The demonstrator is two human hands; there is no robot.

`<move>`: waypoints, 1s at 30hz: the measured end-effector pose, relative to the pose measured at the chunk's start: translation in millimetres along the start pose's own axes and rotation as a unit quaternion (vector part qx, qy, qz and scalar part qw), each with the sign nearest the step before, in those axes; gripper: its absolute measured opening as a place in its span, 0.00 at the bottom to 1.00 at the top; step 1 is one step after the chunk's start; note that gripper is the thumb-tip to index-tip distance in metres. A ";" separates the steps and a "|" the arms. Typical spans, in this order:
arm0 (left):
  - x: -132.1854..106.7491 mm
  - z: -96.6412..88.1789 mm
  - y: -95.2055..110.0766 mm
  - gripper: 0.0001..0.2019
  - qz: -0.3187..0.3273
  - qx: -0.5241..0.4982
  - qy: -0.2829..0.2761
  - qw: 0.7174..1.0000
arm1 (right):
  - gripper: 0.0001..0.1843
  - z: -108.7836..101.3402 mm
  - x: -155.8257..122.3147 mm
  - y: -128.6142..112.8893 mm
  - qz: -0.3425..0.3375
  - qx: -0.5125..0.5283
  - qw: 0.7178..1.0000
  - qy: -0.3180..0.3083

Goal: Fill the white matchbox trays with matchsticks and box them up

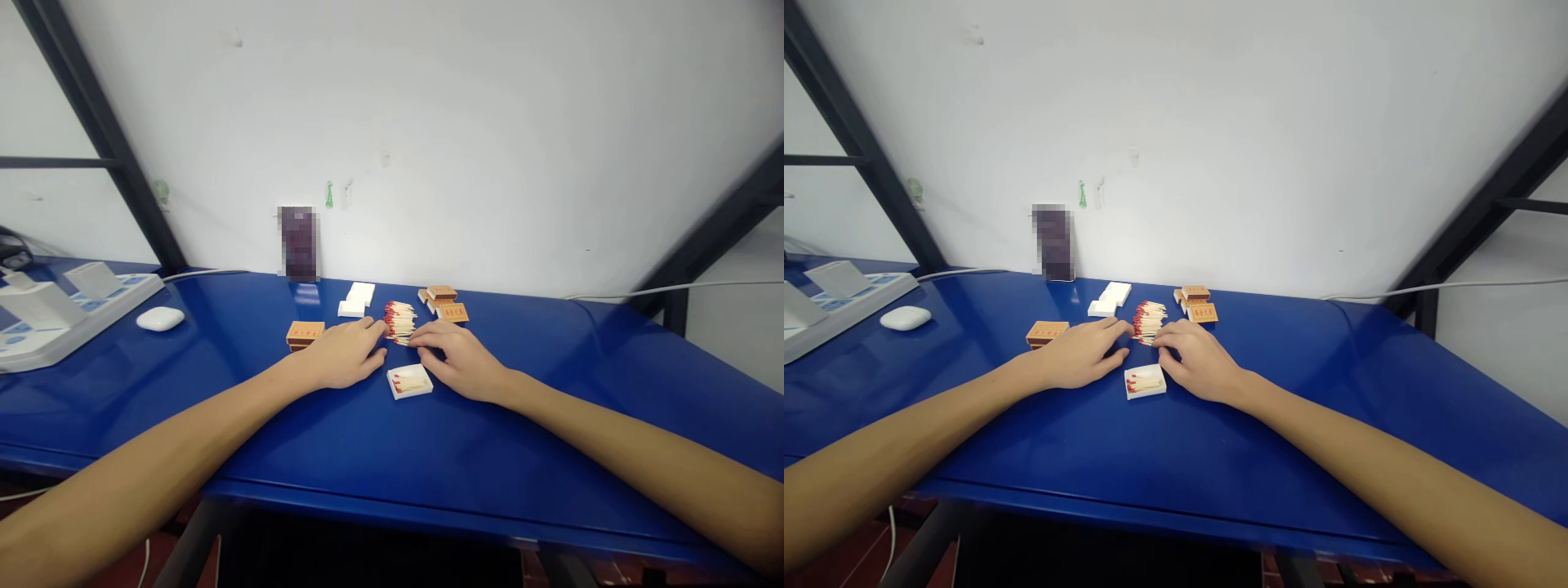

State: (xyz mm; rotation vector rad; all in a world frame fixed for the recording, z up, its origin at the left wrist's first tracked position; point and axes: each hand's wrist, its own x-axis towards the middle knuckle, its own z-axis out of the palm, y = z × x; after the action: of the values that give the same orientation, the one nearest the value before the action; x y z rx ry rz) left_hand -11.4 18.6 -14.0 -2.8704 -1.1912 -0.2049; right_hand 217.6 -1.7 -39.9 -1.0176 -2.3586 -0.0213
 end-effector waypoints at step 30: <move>1.2 1.3 -2.2 0.14 0.028 0.002 0.001 1.000 | 0.13 0.6 -1.3 0.3 -0.037 0.015 0.999 0.022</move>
State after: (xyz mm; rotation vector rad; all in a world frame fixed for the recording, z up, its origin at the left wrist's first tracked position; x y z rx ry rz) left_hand -12.0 21.1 -15.2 -2.8954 -1.1074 -0.2028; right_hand 218.2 -2.2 -41.1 -0.9067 -2.3477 -0.0364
